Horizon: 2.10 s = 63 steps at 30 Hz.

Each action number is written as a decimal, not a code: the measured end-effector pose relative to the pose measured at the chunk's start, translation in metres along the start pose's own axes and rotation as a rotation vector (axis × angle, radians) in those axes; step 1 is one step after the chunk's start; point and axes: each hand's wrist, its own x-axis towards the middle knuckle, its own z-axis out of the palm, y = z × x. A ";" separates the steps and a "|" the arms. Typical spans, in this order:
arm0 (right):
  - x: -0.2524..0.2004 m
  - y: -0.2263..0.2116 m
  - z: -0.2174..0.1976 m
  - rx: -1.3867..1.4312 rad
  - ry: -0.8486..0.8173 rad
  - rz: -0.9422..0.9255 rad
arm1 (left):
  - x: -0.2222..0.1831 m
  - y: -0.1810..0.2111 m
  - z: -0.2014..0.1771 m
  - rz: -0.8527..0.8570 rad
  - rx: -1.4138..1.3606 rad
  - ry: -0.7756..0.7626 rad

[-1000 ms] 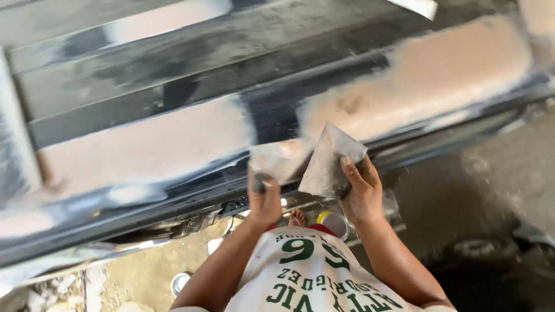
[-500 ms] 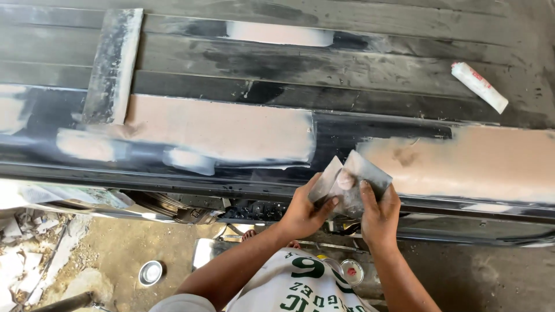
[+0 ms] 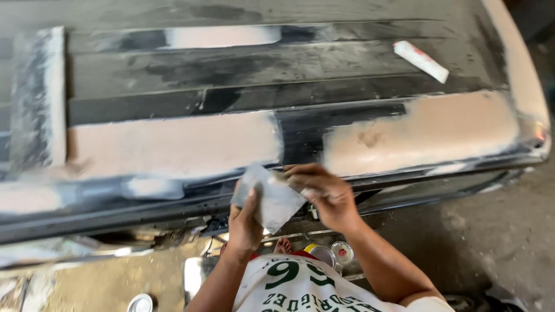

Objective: The person applies a pinkish body filler to a black car hood using a large metal spreader and a smaller putty knife. They spread the filler over several areas and smooth the surface.

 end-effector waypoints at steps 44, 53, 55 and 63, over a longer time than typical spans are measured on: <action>0.043 0.041 0.205 -0.108 -0.236 0.154 | -0.011 0.119 -0.194 0.195 -0.087 0.108; 0.049 0.000 0.378 0.350 -0.979 -0.392 | -0.076 0.193 -0.261 0.729 -0.549 0.671; 0.035 0.010 0.416 0.352 -1.038 -0.468 | -0.091 0.203 -0.295 0.821 -0.546 0.767; 0.008 0.023 0.524 -0.054 -1.365 -0.399 | -0.158 0.269 -0.395 0.937 -0.642 1.160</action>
